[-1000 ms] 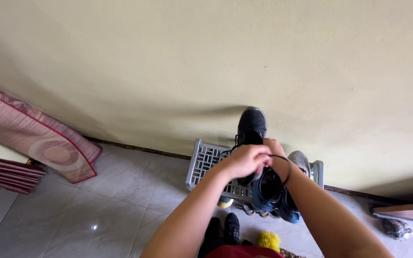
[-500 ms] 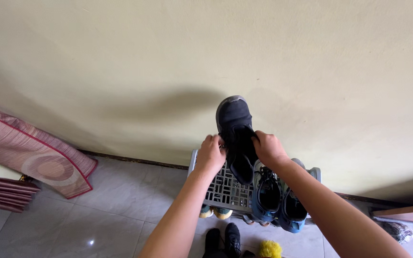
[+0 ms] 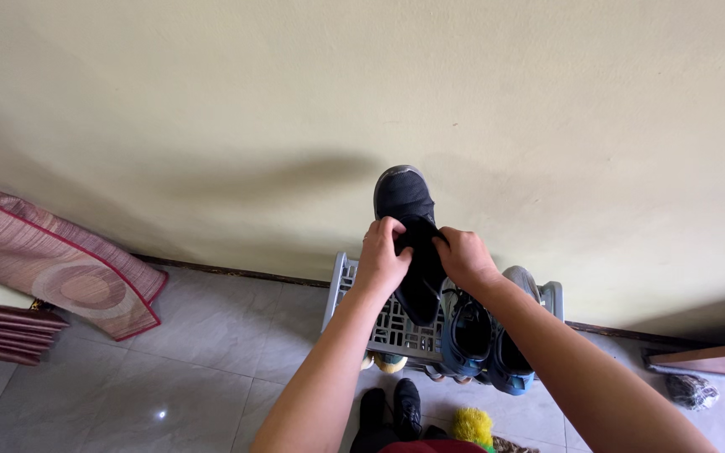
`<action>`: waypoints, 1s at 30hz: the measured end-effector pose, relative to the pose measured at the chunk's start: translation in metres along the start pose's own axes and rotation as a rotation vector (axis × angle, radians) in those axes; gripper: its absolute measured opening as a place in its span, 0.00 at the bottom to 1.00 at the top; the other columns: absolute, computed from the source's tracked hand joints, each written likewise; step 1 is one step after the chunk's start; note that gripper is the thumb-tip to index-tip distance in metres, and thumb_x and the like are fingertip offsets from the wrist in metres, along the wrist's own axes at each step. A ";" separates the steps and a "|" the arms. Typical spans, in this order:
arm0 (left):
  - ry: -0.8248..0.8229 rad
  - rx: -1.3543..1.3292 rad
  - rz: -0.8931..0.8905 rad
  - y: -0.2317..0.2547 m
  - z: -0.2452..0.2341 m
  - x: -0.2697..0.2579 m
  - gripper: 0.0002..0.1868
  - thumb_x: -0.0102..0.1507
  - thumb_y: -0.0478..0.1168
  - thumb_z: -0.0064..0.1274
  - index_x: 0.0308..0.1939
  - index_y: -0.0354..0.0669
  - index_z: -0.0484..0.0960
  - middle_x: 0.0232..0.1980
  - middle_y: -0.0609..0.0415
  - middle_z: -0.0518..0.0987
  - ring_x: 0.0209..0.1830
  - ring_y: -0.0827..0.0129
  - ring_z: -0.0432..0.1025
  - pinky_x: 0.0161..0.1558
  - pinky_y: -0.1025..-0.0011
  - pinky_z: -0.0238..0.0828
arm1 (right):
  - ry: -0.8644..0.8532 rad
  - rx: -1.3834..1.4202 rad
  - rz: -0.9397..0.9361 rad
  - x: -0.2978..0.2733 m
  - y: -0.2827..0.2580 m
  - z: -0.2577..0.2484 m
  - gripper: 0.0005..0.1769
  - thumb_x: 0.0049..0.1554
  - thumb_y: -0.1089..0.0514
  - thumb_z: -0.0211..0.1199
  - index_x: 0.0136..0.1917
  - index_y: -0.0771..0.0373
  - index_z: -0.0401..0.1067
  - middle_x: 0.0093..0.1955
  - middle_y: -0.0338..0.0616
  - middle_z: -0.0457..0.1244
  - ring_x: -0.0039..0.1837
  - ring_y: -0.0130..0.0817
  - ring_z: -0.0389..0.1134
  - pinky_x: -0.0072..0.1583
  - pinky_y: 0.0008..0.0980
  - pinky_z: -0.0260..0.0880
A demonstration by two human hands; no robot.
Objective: The person unlaces a pair of black shoes and a pair of gray sneakers on a shoe rack, then relaces each shoe with its original laces. The person handles the shoes one at a time, threading the laces through the eyelets and tying them.
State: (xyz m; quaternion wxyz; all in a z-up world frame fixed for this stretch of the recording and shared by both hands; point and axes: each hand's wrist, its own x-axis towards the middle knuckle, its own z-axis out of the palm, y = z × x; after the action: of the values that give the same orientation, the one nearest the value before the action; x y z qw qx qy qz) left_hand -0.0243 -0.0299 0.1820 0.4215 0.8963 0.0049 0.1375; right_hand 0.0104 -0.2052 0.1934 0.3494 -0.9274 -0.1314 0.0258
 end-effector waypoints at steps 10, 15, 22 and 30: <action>-0.024 -0.102 -0.083 -0.024 -0.012 0.002 0.07 0.58 0.35 0.60 0.37 0.39 0.79 0.34 0.52 0.82 0.33 0.65 0.78 0.39 0.65 0.77 | -0.144 0.274 0.249 -0.007 -0.006 -0.005 0.16 0.63 0.56 0.55 0.48 0.72 0.75 0.29 0.53 0.67 0.28 0.37 0.69 0.33 0.36 0.70; -0.203 -0.147 -0.226 -0.022 -0.019 0.007 0.16 0.64 0.49 0.57 0.29 0.41 0.81 0.27 0.52 0.82 0.30 0.57 0.78 0.36 0.61 0.75 | -0.078 0.167 0.135 -0.004 0.000 0.000 0.15 0.62 0.55 0.57 0.47 0.71 0.76 0.32 0.55 0.68 0.33 0.42 0.70 0.40 0.41 0.70; -0.062 0.125 -0.315 -0.017 -0.013 0.011 0.25 0.69 0.60 0.47 0.45 0.39 0.75 0.35 0.45 0.83 0.38 0.48 0.80 0.41 0.55 0.75 | -0.048 0.033 0.078 -0.001 -0.004 0.005 0.17 0.62 0.53 0.57 0.45 0.70 0.75 0.38 0.61 0.68 0.42 0.57 0.71 0.50 0.49 0.69; -0.275 0.330 -0.414 0.001 -0.012 0.010 0.28 0.59 0.51 0.59 0.53 0.35 0.70 0.48 0.40 0.81 0.50 0.47 0.79 0.50 0.55 0.78 | -0.081 -0.019 0.052 -0.006 -0.015 0.007 0.15 0.62 0.54 0.54 0.47 0.68 0.75 0.41 0.61 0.69 0.44 0.58 0.72 0.51 0.49 0.71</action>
State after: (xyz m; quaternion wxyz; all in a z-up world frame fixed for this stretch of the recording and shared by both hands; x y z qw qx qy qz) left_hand -0.0179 -0.0199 0.1926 0.2857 0.9429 0.1529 -0.0766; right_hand 0.0009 -0.1919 0.1978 0.3342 -0.9319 -0.1215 0.0714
